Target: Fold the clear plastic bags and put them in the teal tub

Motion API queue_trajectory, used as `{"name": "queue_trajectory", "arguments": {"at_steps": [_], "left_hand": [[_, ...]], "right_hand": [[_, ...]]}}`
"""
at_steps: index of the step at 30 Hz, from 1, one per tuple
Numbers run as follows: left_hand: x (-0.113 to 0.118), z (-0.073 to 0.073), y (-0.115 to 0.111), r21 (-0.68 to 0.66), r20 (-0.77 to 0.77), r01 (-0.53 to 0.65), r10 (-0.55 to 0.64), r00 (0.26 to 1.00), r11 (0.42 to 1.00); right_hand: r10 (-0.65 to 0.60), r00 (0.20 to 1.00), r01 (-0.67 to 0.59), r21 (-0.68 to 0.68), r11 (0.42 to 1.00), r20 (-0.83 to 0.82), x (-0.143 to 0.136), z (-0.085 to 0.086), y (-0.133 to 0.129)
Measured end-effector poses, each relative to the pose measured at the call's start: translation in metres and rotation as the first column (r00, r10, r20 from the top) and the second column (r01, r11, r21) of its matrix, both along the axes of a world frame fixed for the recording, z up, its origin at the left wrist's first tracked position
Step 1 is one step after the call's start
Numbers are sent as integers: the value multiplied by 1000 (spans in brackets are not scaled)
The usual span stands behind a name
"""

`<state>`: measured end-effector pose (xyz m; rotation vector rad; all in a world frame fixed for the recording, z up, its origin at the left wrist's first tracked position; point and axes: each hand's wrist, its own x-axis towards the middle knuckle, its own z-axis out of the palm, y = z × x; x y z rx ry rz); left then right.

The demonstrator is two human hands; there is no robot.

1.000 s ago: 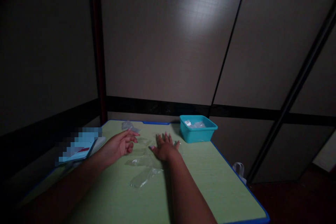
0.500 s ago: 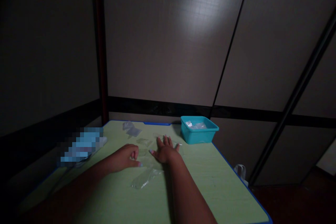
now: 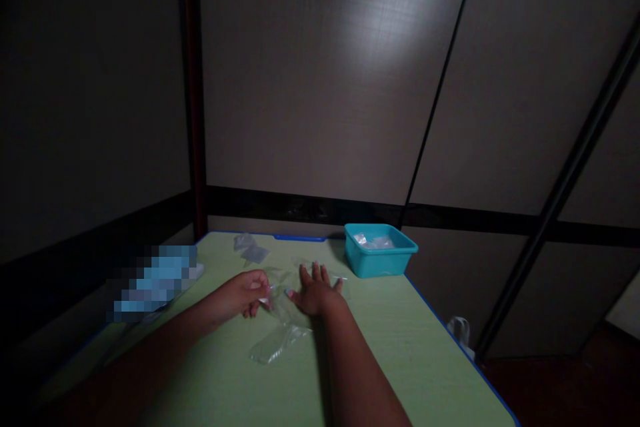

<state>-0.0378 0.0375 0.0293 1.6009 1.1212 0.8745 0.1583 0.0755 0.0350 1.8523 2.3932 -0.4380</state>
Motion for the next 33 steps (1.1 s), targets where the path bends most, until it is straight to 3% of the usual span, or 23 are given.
{"name": "queue_trajectory", "arguments": {"at_steps": [11, 18, 28, 33], "left_hand": [[-2, 15, -10, -36, -111, -43, 39, 993, 998], [-3, 5, -5, -77, -49, 30, -34, 998, 997], [0, 2, -6, -75, 51, 51, -47, 998, 996], [1, 2, -6, -85, 25, 36, -34, 999, 996]], "right_hand": [[9, 1000, -9, -7, 1000, -6, 1, 1, 0], [15, 1000, -15, -9, 1000, -18, 2, -1, 1], [10, 1000, -10, -1, 1000, -7, 0, -1, 1], [16, 1000, -16, -3, 1000, -9, 1, -3, 2]]}}
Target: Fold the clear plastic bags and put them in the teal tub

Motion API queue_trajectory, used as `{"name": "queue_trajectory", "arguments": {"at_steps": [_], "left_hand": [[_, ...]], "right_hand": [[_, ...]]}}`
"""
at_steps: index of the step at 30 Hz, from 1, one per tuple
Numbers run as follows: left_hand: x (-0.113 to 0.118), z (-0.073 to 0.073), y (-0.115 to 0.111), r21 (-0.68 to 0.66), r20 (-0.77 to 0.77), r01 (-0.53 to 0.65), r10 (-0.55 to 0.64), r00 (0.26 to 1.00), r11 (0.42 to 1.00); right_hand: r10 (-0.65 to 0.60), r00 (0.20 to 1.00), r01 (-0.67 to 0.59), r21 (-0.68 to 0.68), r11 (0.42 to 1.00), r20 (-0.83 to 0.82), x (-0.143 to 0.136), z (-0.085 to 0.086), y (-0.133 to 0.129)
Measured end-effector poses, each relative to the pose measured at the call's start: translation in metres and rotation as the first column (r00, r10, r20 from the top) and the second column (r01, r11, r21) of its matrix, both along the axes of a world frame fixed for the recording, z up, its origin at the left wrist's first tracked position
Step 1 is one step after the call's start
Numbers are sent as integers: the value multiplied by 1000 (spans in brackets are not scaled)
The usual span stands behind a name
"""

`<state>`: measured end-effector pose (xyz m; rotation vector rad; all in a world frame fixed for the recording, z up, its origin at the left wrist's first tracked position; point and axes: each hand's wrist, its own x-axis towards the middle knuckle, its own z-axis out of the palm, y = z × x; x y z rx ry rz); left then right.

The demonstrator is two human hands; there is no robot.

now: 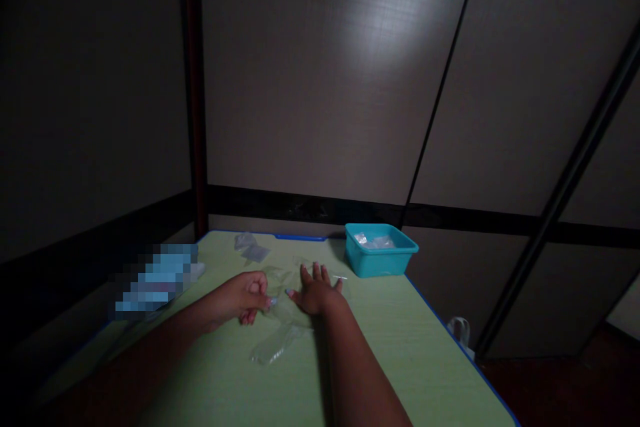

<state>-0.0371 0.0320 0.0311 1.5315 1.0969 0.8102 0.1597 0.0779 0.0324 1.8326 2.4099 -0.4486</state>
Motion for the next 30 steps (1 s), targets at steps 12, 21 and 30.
{"name": "queue_trajectory", "arguments": {"at_steps": [12, 21, 30], "left_hand": [[-9, 1, -1, 11, -225, -25, 27, 974, 1000], [-6, 10, -1, 449, -406, -241, 437, 802, 860], [12, -3, -18, 497, -700, 332, 145, 699, 801]], "right_hand": [[-4, 1000, 4, -26, 1000, 18, 0, 4, -2], [-14, 1000, 14, -31, 999, 8, -4, 9, -9], [-49, 998, 45, 92, 995, 40, -4, 2, -8]]}}
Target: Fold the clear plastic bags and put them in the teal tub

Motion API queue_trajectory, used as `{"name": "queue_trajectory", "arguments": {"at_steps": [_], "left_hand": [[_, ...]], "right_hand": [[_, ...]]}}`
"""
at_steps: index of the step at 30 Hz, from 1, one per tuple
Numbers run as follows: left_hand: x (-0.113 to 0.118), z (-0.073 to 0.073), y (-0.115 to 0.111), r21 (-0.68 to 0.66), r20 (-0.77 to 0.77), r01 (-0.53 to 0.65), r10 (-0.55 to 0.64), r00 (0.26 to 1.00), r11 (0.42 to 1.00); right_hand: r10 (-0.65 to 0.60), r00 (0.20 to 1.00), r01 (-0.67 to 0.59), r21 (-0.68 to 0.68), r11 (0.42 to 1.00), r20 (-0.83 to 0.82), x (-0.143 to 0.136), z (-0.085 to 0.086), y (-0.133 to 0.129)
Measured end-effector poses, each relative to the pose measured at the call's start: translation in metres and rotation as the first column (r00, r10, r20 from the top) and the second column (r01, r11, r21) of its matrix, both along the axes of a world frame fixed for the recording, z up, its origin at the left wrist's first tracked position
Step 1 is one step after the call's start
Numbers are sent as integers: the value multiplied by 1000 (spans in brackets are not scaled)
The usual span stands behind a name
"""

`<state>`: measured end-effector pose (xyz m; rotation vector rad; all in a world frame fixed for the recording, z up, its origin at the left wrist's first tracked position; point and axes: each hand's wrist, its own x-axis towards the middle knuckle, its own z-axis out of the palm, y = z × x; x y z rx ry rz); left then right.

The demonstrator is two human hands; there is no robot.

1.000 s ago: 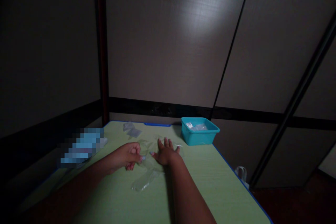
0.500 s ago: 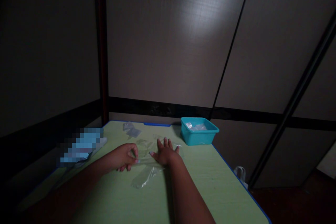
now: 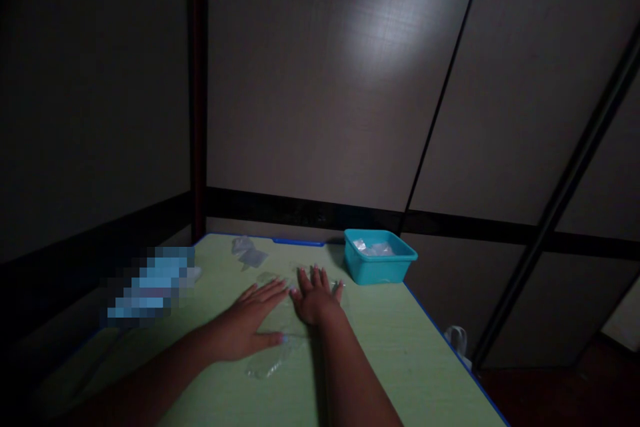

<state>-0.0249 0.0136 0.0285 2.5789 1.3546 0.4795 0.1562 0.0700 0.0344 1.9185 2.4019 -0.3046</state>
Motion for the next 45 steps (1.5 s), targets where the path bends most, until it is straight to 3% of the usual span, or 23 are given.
{"name": "queue_trajectory", "arguments": {"at_steps": [4, 16, 21, 24, 30, 34, 37, 40, 45], "left_hand": [[-5, -3, 1, -144, -100, 68, -83, 991, 987], [-20, 2, 5, -256, -149, 107, -149, 977, 961], [-23, 4, 3, -281, -171, 67, -119, 978, 957], [-21, 8, 4, -246, -154, 22, -62, 986, 969], [-16, 8, 11, -27, -79, -124, 122, 989, 992], [-14, 3, 11, -45, -100, -87, 83, 992, 995], [-13, 0, 10, -110, -136, -49, 34, 990, 993], [-15, -3, 10, -164, -176, -57, 27, 984, 985], [-22, -5, 10, -181, -230, -96, 53, 972, 979]], "right_hand": [[-10, 1000, 10, 11, 1000, 10, 1, -4, 3], [-9, 999, 10, -33, 999, 34, -1, 1, 0], [23, 1000, -23, -32, 999, 10, 1, -1, 3], [20, 1000, -20, 1, 1000, -8, 2, -1, 4], [61, 998, -61, 12, 998, -8, -7, 6, -6], [162, 987, -161, -38, 986, 16, -18, 7, -15], [208, 978, -208, 12, 978, -3, -21, 6, -18], [174, 984, -173, 49, 984, -23, -18, 5, -14], [23, 999, -24, -22, 999, -31, -1, 3, 0]]}}
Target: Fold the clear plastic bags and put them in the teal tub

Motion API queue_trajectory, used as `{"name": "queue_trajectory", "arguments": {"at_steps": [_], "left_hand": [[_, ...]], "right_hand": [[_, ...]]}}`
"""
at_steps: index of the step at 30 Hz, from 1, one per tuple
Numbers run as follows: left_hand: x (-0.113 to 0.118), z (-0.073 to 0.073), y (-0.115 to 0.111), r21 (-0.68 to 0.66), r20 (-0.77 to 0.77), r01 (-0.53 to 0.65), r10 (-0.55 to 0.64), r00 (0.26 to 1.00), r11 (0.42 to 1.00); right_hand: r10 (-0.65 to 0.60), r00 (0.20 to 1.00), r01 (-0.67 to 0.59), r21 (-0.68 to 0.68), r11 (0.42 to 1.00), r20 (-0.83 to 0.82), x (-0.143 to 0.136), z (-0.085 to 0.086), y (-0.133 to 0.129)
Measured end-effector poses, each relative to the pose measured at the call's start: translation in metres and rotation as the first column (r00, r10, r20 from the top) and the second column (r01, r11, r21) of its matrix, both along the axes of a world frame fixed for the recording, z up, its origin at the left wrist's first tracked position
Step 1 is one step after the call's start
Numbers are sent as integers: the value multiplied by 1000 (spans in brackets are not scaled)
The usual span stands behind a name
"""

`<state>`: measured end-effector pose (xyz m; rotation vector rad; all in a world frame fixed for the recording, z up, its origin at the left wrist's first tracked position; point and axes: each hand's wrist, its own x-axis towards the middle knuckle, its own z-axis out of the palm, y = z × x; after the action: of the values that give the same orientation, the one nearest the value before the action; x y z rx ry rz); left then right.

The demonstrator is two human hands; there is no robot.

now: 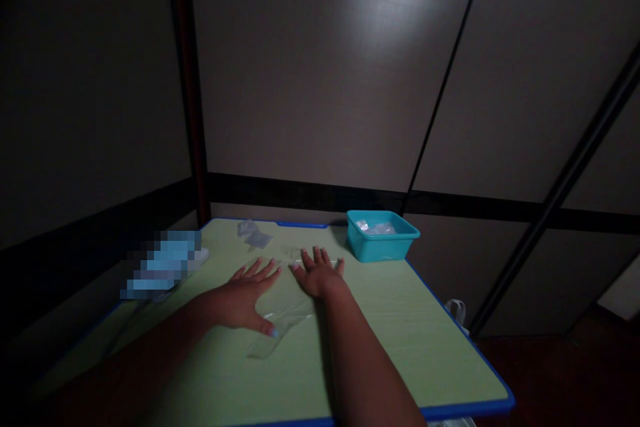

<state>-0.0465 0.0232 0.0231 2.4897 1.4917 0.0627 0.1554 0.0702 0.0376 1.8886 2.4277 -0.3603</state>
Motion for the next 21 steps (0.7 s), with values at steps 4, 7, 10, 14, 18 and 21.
{"name": "queue_trajectory", "arguments": {"at_steps": [4, 7, 10, 14, 18, 21], "left_hand": [[-3, 1, -3, -22, -13, -43, 43, 999, 999], [-2, 1, -3, 27, 18, -80, 79, 997, 996], [2, 4, -3, 125, 88, -81, 70, 994, 989], [8, 9, -4, 157, 160, 69, -94, 983, 985], [9, 7, -4, 139, 198, 138, -164, 966, 981], [6, 1, 0, 118, 161, 73, -92, 983, 990]], "right_hand": [[-82, 996, 82, -9, 997, 36, 9, 0, 5], [-63, 996, 61, 26, 998, 58, 7, -1, 4], [25, 999, -28, 77, 997, 37, 1, -5, 2], [125, 992, -126, 66, 990, 14, -5, -10, 1], [141, 990, -142, 31, 989, 18, -6, -8, 0], [139, 990, -140, 26, 990, 35, -7, -5, -2]]}}
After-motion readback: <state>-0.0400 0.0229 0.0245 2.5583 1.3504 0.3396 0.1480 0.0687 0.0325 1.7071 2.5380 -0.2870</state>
